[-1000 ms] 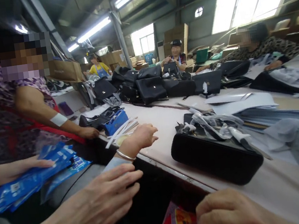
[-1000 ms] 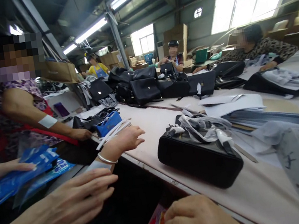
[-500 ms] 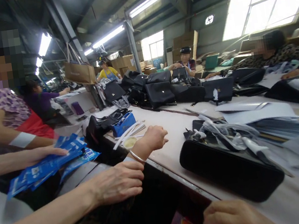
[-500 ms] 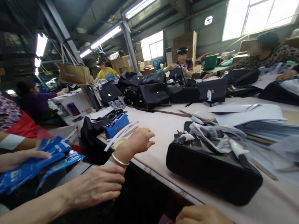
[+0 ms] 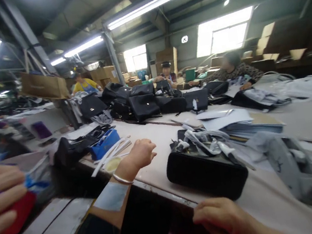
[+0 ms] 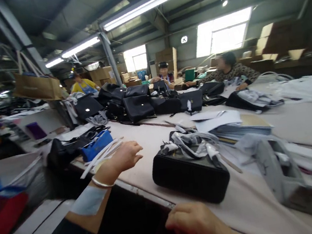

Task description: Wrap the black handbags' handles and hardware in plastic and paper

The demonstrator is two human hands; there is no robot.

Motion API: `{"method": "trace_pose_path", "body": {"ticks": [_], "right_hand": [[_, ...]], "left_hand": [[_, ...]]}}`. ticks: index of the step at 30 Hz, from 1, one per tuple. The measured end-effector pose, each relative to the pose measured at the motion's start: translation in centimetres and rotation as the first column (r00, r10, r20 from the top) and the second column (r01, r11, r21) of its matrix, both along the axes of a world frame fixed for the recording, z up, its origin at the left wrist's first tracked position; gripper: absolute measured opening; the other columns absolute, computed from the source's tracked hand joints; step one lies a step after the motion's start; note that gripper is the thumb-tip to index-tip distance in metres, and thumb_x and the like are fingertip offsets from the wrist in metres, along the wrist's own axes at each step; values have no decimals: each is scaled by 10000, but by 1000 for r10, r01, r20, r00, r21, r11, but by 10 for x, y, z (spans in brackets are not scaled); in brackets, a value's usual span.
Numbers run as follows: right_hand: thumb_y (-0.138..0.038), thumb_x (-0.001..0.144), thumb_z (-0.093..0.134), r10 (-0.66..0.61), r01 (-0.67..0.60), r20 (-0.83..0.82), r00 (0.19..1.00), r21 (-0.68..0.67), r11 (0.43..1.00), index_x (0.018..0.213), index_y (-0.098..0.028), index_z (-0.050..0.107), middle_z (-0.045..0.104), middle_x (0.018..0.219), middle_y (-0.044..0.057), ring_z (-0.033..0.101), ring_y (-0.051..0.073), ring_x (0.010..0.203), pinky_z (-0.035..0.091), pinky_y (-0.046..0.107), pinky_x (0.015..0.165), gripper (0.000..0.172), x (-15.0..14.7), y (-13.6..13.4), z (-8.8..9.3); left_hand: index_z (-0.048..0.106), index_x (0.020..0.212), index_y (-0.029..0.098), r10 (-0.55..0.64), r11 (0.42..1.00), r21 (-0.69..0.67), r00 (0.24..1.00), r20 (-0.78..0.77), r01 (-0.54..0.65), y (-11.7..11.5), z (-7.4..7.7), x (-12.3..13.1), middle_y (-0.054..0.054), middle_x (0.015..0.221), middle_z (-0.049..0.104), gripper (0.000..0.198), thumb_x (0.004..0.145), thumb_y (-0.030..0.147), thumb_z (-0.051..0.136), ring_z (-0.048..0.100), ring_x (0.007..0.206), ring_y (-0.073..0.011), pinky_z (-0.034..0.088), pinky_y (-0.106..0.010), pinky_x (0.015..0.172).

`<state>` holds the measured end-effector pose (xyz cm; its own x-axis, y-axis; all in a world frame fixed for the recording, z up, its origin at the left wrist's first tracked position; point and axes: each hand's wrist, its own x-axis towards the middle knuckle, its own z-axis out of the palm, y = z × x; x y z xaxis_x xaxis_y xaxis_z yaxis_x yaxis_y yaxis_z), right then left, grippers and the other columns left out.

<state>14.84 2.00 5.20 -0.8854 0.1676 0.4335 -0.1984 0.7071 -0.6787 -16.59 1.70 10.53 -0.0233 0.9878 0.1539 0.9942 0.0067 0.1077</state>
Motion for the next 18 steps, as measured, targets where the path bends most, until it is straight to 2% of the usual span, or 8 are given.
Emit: {"method": "trace_pose_path", "body": {"ticks": [3,5,9,11,13,16,18], "right_hand": [[-72,853,491,-125,126,39,991,-21,992,959,-179,684,702,838,56,660,138,732,501,200,674,245,11,5,3],[-54,842,497,-192,193,41,981,-33,981,956,-180,686,701,853,51,662,136,754,501,199,685,254,16,9,2],[-86,897,488,-370,369,-63,927,-37,929,990,-182,687,707,891,60,675,142,797,526,213,719,239,27,21,-5],[-128,922,502,-504,505,-145,852,-31,862,995,-189,694,719,917,69,690,160,834,549,234,752,214,35,33,-11],[-178,925,539,-642,652,-213,736,-29,757,993,-200,705,732,946,75,702,188,880,567,265,792,181,44,48,-17],[-240,922,568,-785,800,-234,574,-43,598,978,-206,717,740,965,83,707,221,901,580,312,814,162,55,69,-24],[-255,929,555,-820,834,-221,528,-44,549,981,-201,716,738,974,89,703,226,903,580,330,820,177,55,78,-26]], "left_hand": [[729,849,164,-57,996,72,998,6,57,5,-10,1,-152,923,717,87,840,185,645,665,887,-289,477,-412,826],[720,848,173,-76,989,129,997,33,71,12,-16,6,-135,874,724,198,920,225,543,670,826,-258,482,-377,781],[712,926,197,-105,970,230,989,106,79,25,-22,26,-98,891,744,291,981,339,463,680,844,-223,485,-330,788],[719,953,209,-123,968,242,969,213,69,31,-23,36,-74,910,751,294,971,380,480,682,851,-213,488,-311,780],[731,962,217,-122,980,193,900,419,43,38,-21,44,-50,918,758,300,941,428,519,685,858,-209,493,-296,774],[749,922,204,-16,999,38,746,665,-13,59,-14,53,-40,886,769,367,884,518,563,694,858,-219,496,-283,759],[748,856,181,56,998,-28,708,704,-50,79,-10,58,-52,798,763,434,862,571,558,696,787,-223,494,-283,691]]}}
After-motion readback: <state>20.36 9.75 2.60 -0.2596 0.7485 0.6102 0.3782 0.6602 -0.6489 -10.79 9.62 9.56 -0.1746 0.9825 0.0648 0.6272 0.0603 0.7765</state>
